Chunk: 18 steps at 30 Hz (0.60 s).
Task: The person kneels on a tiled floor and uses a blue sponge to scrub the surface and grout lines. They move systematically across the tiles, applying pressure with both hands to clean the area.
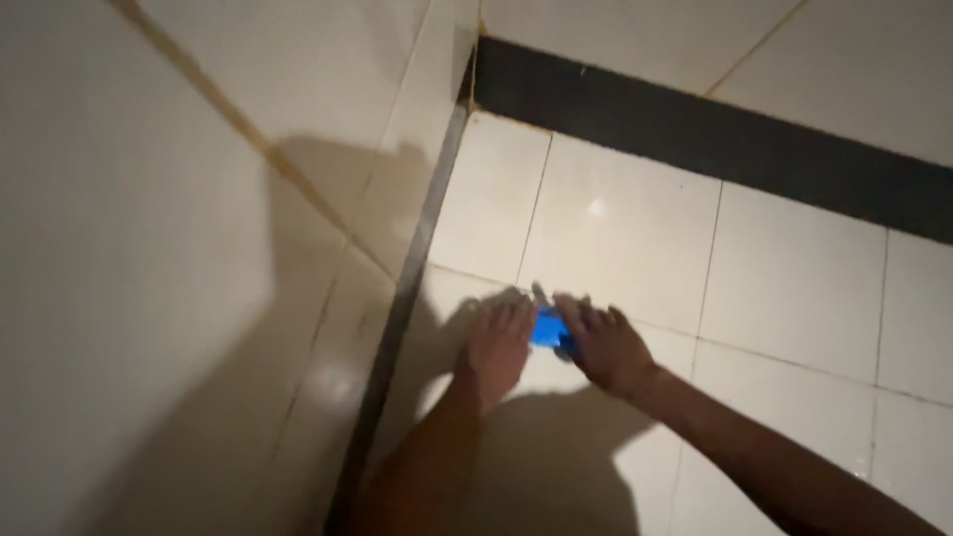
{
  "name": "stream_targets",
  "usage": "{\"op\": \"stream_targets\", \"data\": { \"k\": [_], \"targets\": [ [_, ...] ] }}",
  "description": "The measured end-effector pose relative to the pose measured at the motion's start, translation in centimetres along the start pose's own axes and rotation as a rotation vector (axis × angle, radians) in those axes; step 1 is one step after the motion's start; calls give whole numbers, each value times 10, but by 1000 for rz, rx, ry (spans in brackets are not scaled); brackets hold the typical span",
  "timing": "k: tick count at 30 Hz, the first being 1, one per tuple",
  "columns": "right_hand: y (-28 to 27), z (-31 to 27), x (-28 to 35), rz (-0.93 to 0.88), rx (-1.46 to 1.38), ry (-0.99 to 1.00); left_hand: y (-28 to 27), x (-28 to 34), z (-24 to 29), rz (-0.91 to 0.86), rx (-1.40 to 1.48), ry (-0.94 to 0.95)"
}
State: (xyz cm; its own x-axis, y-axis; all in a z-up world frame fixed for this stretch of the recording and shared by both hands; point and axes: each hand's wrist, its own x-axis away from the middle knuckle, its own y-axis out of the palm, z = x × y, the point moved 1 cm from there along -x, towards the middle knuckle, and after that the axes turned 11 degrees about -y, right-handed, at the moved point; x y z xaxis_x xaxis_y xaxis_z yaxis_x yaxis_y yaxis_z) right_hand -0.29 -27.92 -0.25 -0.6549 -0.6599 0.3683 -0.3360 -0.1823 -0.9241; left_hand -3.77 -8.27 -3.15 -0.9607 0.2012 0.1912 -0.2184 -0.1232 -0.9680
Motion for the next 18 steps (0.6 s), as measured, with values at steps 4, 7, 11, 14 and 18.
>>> {"op": "stream_targets", "data": {
  "k": [4, 7, 11, 14, 18],
  "targets": [
    [21, 5, -18, -149, 88, -7, 36, -14, -9, 216, -87, 15],
    [24, 12, -43, -109, 204, -43, 23, -28, -27, 326, -209, -18],
    [-20, 10, -80, -17, 131, -30, 8, -57, -52, 438, -160, -15],
    [-48, 14, -107, 24, 48, -2, -1, -90, -60, 514, -184, -93],
    [-82, 29, -147, 77, -22, 46, -16, -147, -78, 465, 215, -355]
  ]
}}
